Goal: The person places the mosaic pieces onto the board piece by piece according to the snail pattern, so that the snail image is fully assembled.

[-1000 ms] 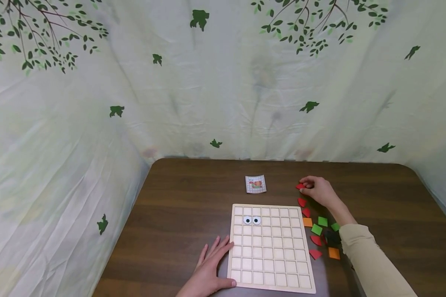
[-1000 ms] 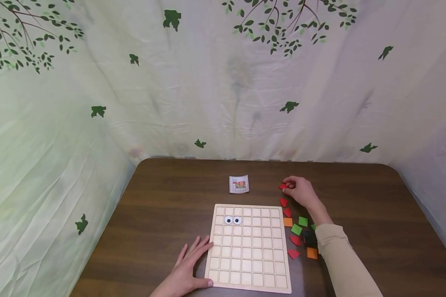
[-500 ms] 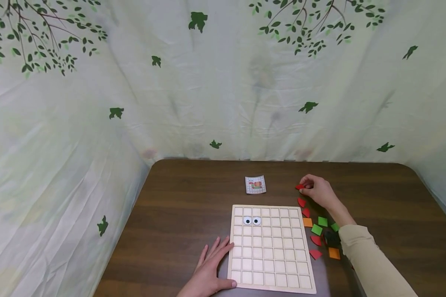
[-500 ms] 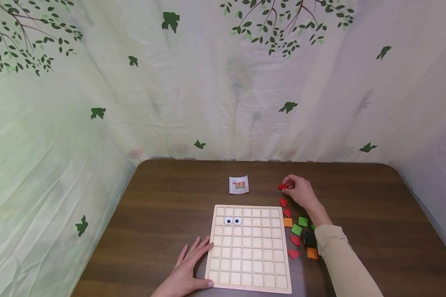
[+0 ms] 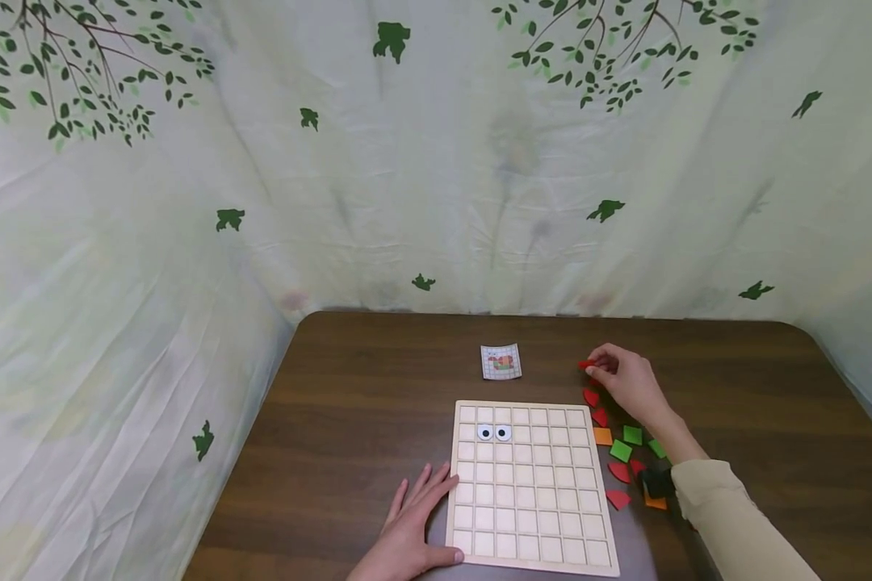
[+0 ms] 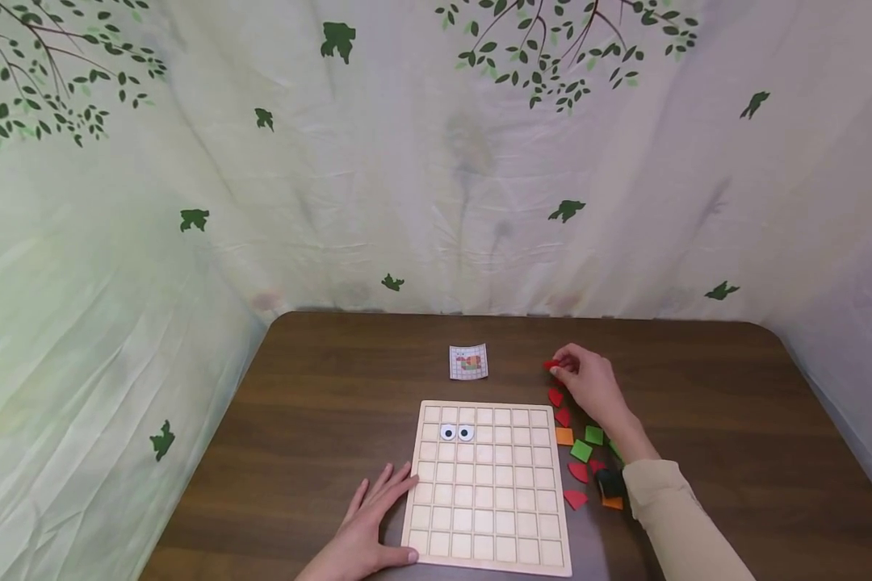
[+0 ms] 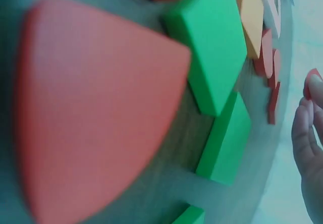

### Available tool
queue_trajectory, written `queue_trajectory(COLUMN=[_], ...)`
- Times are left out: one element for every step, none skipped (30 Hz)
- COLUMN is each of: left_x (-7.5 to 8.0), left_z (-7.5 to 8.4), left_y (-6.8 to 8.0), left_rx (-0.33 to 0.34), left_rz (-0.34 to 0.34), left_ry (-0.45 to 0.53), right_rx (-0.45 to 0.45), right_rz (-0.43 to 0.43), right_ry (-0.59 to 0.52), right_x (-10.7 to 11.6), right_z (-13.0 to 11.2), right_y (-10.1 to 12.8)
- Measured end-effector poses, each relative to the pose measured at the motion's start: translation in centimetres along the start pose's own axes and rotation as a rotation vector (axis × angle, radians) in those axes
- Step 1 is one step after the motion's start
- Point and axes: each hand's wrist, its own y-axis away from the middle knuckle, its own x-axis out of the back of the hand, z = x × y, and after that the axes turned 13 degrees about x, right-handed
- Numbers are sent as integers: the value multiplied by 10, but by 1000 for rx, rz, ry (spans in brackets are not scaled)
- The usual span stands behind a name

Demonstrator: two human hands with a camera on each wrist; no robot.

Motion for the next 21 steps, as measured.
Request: queue_trajectory(left_x=[0,0,0,0,0,0,-1,-1,-1,-1,-1,-1,-1,-1,-1,-1,-1,-1,-1,-1,-1], left_z=[0,0,0,0,0,0,0,0,0,0,0,0,0,0,0,0,0,0,0,0,0], left_y=[0,0,1,1,1,1,1,1,1,1,0,0,0,0,-1,-1,-1,-1,-1,-1,-2], left_rx=[-6,-8,-10,-13,-14,-15,-14,-9,-8,-6,-2,0,1,2,5,8,10,10,9,10,11], left_rz=[4,6,8,11,13,15,17,16,16,16,15,15,15,15,16,16,17,17,17,17,16], left_ry=[0,-2,-4,-4,-6,-10,-12,-14,-15,-17,-20,-22,-24,-26,-28,-29,-30,-31,-33,-32,-31], right_rx=[5,10,20,28,37,49,61,71,84,97,111,125,136,145,153,157,157,155,149,138,126], right_rz=[2,1,-5,-15,-26,-39,-52,-65,-77,-90,-102,-115,-124,-131,-137,-142,-143,-142,-138,-136,-134], right_ry=[-3,-7,-14,-20,-29,-35,-37,-40,-43,-46,-49,-52,-56,-63,-69,-80,-95,-110,-128,-147,-163], right_x=[0,-1,-1,-1,-2,-3,-4,-5,-6,-7,-9,-11,-13,-15,-17,-19,-21,-24,-26,-28,-30], right_z=[-3,-6,-9,-12,-15,-18,-20,-23,-25,-28,-30,-33,-36,-38,-41,-44,-47,-49,-52,-55,-57], right_y=[2,3,5,6,7,9,10,12,13,15,16,18,19,20,20,21,22,22,22,23,23])
